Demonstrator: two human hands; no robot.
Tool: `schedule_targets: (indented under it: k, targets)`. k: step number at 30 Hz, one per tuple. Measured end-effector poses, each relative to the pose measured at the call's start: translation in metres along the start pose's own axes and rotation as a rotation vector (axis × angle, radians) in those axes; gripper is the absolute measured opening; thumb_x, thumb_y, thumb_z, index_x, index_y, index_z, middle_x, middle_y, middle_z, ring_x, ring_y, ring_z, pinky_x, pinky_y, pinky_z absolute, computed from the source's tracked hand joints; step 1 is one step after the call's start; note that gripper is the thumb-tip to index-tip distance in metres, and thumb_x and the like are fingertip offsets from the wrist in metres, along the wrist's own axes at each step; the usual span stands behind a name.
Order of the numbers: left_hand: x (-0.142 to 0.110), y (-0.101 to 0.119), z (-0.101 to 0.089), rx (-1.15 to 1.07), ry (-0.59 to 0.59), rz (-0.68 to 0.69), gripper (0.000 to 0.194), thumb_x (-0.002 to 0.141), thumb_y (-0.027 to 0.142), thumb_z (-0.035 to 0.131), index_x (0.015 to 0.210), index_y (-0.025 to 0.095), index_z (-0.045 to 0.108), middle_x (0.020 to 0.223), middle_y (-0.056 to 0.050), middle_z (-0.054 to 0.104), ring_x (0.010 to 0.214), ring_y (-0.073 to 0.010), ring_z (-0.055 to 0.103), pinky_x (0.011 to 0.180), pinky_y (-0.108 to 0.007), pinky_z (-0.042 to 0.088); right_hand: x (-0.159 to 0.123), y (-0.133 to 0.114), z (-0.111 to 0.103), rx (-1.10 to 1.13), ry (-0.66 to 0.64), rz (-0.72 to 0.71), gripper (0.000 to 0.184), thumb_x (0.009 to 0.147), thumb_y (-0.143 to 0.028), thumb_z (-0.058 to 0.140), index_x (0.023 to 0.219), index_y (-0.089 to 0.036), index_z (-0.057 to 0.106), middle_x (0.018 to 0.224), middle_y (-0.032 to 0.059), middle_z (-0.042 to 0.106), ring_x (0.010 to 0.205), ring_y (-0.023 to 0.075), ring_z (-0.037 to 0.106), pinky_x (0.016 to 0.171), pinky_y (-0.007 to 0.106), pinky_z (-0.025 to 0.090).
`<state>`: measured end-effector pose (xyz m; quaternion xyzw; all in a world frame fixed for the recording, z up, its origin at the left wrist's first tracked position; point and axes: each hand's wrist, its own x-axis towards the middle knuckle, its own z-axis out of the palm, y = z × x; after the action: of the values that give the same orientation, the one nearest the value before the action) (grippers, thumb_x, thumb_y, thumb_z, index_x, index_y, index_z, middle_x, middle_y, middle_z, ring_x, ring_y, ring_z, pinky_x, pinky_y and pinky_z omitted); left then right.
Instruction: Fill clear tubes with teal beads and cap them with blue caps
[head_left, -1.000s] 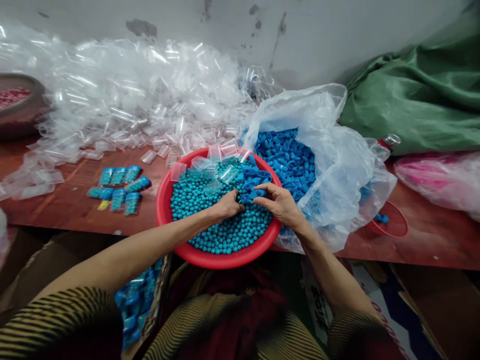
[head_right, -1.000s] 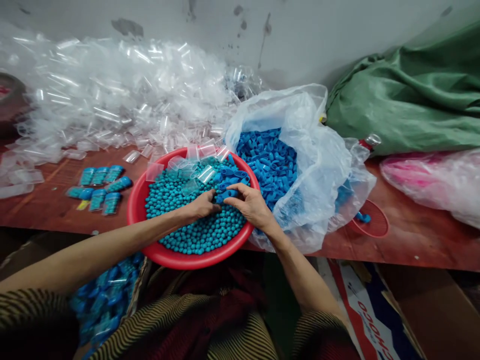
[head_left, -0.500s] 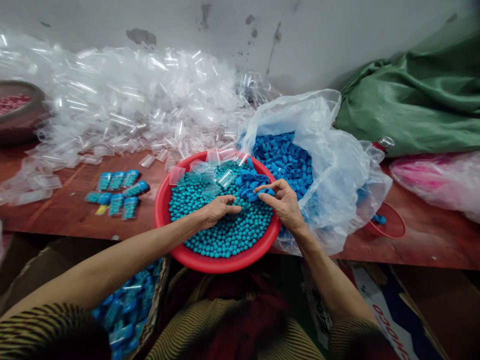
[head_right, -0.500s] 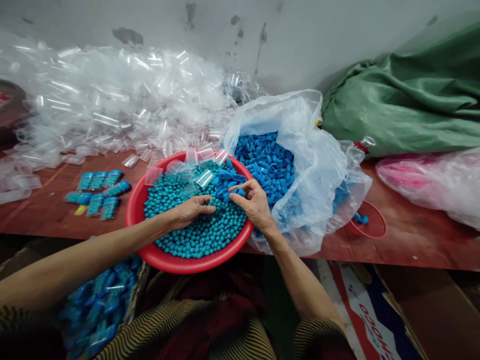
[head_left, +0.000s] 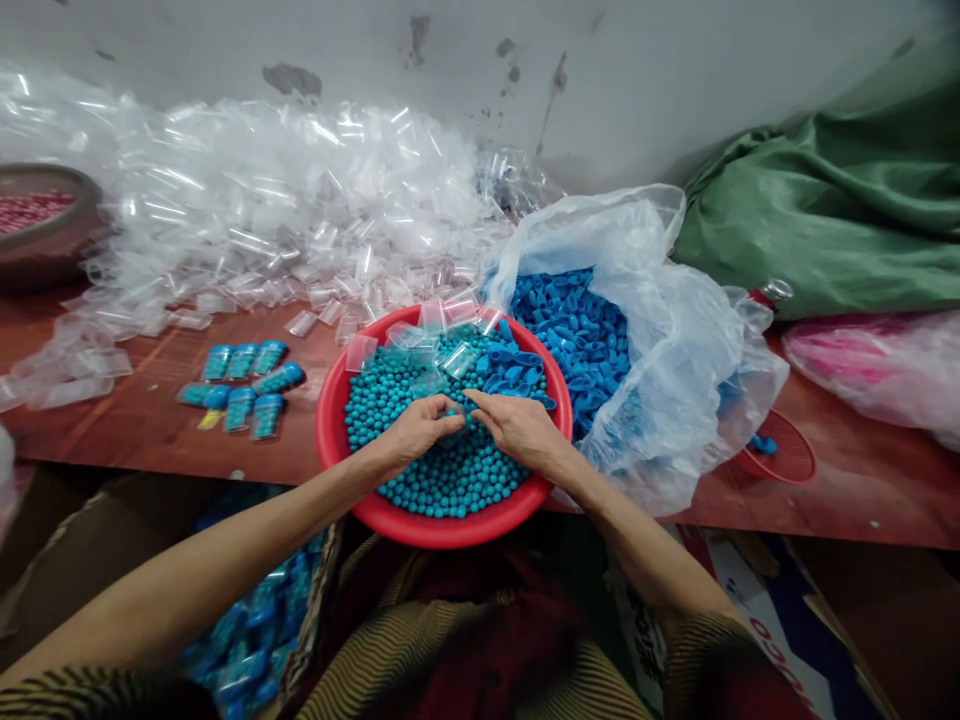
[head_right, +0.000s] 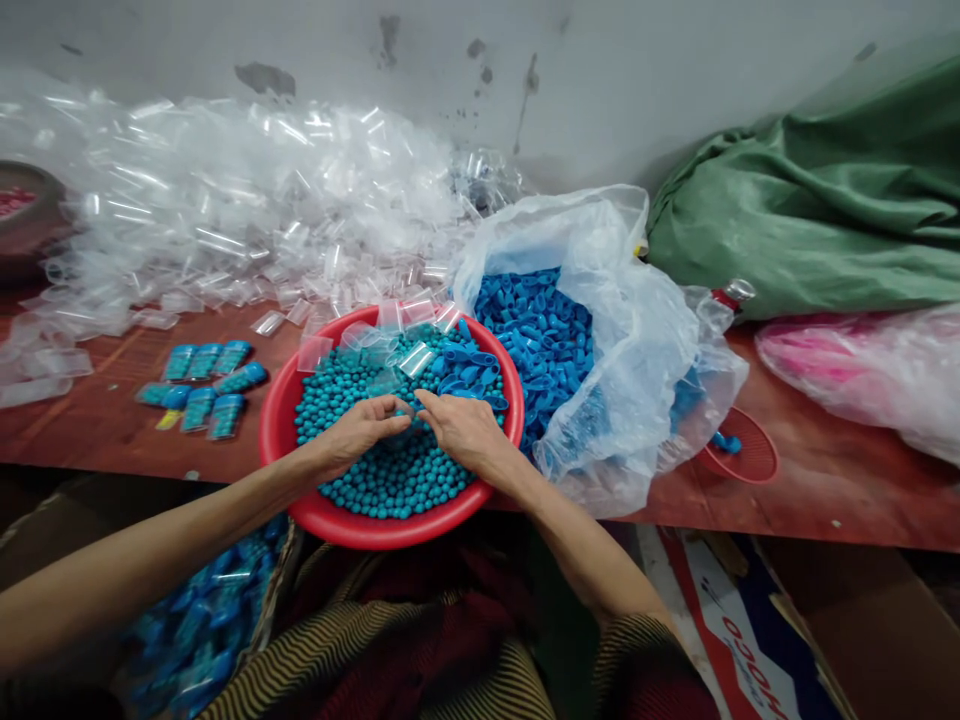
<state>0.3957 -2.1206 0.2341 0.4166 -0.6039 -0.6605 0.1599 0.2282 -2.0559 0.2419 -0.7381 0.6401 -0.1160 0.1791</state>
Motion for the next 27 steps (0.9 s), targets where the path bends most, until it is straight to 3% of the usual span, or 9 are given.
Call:
schedule_targets:
  k: [3, 6, 10, 13, 18, 23, 27]
  targets:
    - [-0.006, 0.003, -0.006, -0.108, 0.002, -0.066, 0.035, 0.066, 0.041, 0.067, 0.084, 0.015, 0.053, 0.074, -0.001, 0.063, 0.066, -0.0124, 0.058, 0.057, -0.023, 0.039, -0.003, 0.004, -0.004, -0.052, -0.073, -0.007, 0.037, 0.094, -0.024, 0.035, 0.128, -0.020, 0.050, 0.110, 0.0092, 0.067, 0.098, 0.0192, 0.063, 0.084, 0.030, 0.046]
    - [-0.010, 0.004, -0.007, -0.156, 0.018, -0.118, 0.039, 0.067, 0.045, 0.066, 0.089, 0.018, 0.048, 0.071, 0.000, 0.064, 0.055, -0.0116, 0.059, 0.045, -0.019, 0.035, -0.004, 0.009, -0.006, 0.102, 0.023, 0.016, 0.037, 0.092, -0.020, 0.038, 0.127, -0.015, 0.050, 0.115, 0.0113, 0.065, 0.102, 0.0193, 0.061, 0.088, 0.032, 0.045]
    - [-0.015, 0.003, -0.001, -0.177, -0.012, -0.080, 0.040, 0.068, 0.045, 0.066, 0.090, 0.018, 0.047, 0.069, 0.002, 0.061, 0.046, -0.0088, 0.055, 0.037, -0.017, 0.032, -0.003, 0.005, -0.002, 0.438, 0.125, -0.027, 0.032, 0.090, -0.024, 0.044, 0.120, -0.018, 0.055, 0.093, 0.0047, 0.069, 0.083, 0.0159, 0.064, 0.076, 0.028, 0.048]
    - [-0.017, 0.004, 0.004, -0.178, -0.023, -0.031, 0.040, 0.069, 0.043, 0.066, 0.093, 0.018, 0.045, 0.070, 0.003, 0.059, 0.048, -0.0088, 0.056, 0.037, -0.017, 0.038, -0.003, 0.000, 0.002, 0.550, 0.160, -0.042, 0.029, 0.090, -0.023, 0.045, 0.115, -0.019, 0.058, 0.086, 0.0026, 0.068, 0.076, 0.0144, 0.063, 0.071, 0.027, 0.048]
    - [-0.018, 0.003, 0.006, -0.186, -0.036, -0.010, 0.042, 0.069, 0.042, 0.065, 0.098, 0.019, 0.045, 0.068, 0.005, 0.056, 0.046, -0.0092, 0.056, 0.035, -0.018, 0.041, -0.005, -0.001, 0.010, 0.527, 0.307, -0.090, 0.025, 0.085, -0.018, 0.053, 0.107, -0.019, 0.063, 0.096, 0.0045, 0.069, 0.089, 0.0169, 0.064, 0.081, 0.032, 0.050]
    - [-0.018, 0.000, 0.006, -0.247, -0.080, -0.016, 0.045, 0.071, 0.044, 0.064, 0.101, 0.018, 0.045, 0.065, 0.005, 0.056, 0.039, -0.0062, 0.050, 0.029, -0.014, 0.029, -0.013, -0.002, 0.020, 0.325, 0.352, -0.253, 0.034, 0.090, -0.014, 0.040, 0.116, -0.020, 0.062, 0.118, 0.0095, 0.064, 0.110, 0.0175, 0.059, 0.093, 0.034, 0.048]
    - [-0.020, 0.000, 0.008, -0.260, -0.116, -0.001, 0.052, 0.074, 0.043, 0.064, 0.114, 0.019, 0.042, 0.068, 0.004, 0.057, 0.040, -0.0057, 0.050, 0.030, -0.014, 0.028, -0.016, -0.003, 0.021, 0.373, 0.448, -0.262, 0.032, 0.091, -0.014, 0.040, 0.109, -0.019, 0.066, 0.106, 0.0073, 0.069, 0.100, 0.0157, 0.064, 0.087, 0.031, 0.052]
